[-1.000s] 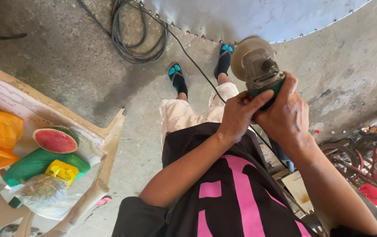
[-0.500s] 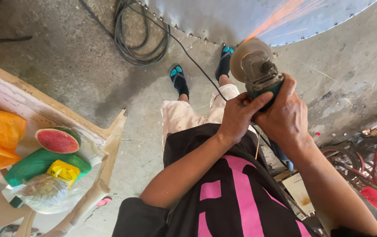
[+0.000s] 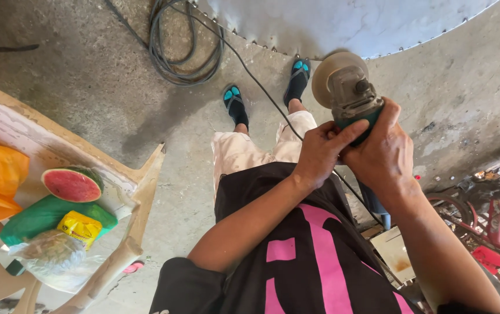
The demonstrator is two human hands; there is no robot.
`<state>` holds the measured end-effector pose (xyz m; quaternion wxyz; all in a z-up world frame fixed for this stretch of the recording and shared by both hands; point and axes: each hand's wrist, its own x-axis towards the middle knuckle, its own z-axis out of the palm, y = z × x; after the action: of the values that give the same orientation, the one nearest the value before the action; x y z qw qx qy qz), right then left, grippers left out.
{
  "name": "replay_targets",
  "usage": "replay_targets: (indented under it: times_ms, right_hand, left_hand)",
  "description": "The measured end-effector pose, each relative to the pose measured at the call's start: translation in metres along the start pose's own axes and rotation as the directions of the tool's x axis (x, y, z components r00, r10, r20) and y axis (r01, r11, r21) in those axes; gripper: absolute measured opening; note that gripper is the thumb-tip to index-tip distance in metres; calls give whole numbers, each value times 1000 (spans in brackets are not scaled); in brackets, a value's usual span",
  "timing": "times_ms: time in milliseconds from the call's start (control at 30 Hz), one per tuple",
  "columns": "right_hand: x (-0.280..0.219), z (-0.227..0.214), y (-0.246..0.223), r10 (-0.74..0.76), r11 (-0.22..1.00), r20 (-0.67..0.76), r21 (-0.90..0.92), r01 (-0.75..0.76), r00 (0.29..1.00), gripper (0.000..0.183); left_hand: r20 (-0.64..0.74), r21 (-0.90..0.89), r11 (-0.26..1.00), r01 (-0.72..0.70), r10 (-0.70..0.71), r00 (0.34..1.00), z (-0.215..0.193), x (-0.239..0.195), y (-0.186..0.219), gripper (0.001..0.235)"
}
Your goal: The recorder uses an angle grinder to smooth and shape the edge of a large circular metal disc.
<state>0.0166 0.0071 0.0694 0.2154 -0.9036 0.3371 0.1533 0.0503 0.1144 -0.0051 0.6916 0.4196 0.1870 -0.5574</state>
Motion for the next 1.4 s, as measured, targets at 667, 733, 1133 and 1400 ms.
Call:
replay_targets:
  times_ms: [667,733,1133,1400]
  right_hand:
    - [16,13,-39,-88,995,63,49,85,994,85]
    - [12,11,-28,-93,994,56,59,90,994,85]
    - [0,2,5,30,1000,-7,6,-30,1000,87]
    - [12,15,-32,-51,999,35,8,51,998,88]
  left_hand:
    - [-106,-142,986,-86,71,992,-30,-13,23,41]
    - [-101,-135,987,-87,74,992,-25,-6,8,42]
    - [2,-16,1000,16,-16,1000,3,1,1,52]
    - [-65,-68,992,-108,103,993,-27,-7,18,43]
